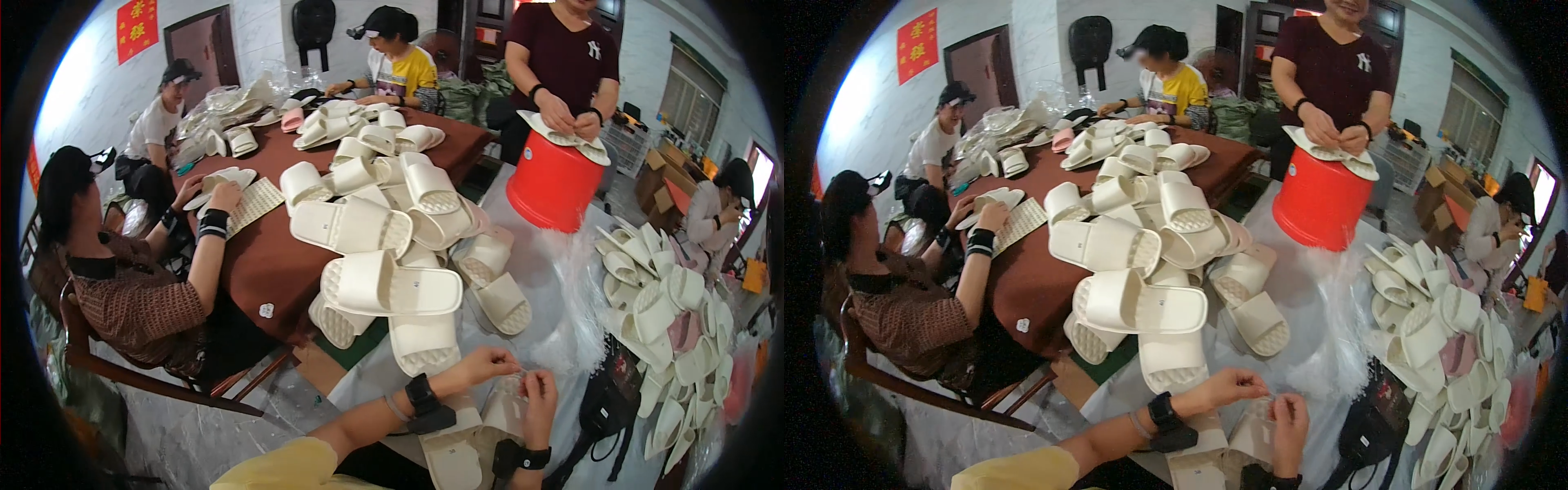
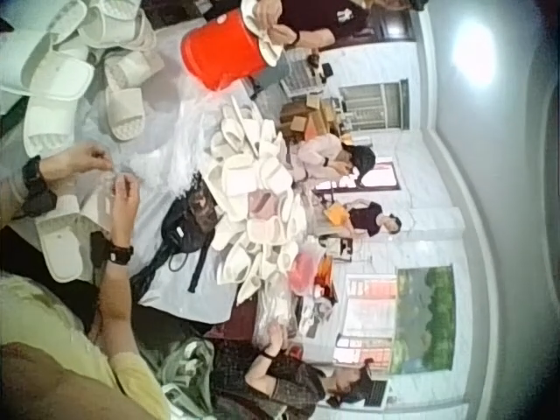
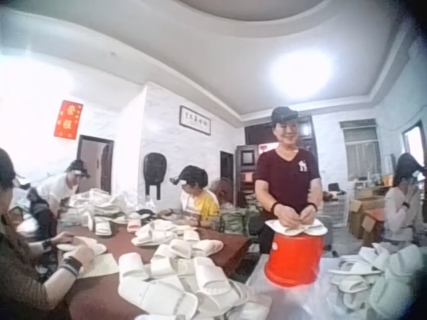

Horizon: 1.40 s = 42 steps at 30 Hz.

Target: Manually assembling and inspecting foam slide footwear components in a manufacturing facility.

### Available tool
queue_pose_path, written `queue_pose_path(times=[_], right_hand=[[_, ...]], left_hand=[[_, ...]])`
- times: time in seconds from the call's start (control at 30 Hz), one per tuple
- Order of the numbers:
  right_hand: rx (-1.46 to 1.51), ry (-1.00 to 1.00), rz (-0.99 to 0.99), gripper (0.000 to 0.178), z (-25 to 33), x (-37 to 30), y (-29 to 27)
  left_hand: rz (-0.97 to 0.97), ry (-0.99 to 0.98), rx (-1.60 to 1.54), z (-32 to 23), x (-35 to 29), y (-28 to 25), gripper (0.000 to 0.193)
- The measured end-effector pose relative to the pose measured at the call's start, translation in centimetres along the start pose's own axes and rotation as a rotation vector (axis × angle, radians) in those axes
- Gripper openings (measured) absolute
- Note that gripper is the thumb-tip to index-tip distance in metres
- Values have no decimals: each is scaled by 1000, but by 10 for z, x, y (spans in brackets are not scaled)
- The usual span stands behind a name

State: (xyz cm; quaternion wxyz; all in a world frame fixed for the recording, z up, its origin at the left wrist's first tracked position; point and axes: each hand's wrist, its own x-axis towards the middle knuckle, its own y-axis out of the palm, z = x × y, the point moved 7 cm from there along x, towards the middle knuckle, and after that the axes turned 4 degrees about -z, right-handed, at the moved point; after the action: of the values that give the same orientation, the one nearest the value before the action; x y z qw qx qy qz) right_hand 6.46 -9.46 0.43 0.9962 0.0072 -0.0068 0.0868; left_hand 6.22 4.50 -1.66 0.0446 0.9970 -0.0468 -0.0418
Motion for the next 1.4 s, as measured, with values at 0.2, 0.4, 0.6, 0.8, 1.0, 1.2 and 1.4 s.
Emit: queue_pose_path(times=[0.2,0.4,0.6,0.8,1.0,1.2,1.4], right_hand=[[-4,-53,-72,13,8,2,-10],[222,-107,-12,14,9,7,-10],[239,-205,-88,10,76,-33,-29],[29,-601,-594,16,223,-31,-191],[-1076,-831,-1250,31,271,-50,-325],[-593,-751,205,44,226,-87,-29],[-214,-951,329,59,230,-120,137]], left_hand=[[116,8,4,-11,-1,12,17],[29,-37,109,-31,-7,9,22],[-150,34,0,-29,-3,4,27],[-227,240,-68,-47,-12,-4,21],[8,142,268,-22,-9,31,21],[862,875,1124,-33,-143,211,17],[918,496,1297,71,-192,236,14]])
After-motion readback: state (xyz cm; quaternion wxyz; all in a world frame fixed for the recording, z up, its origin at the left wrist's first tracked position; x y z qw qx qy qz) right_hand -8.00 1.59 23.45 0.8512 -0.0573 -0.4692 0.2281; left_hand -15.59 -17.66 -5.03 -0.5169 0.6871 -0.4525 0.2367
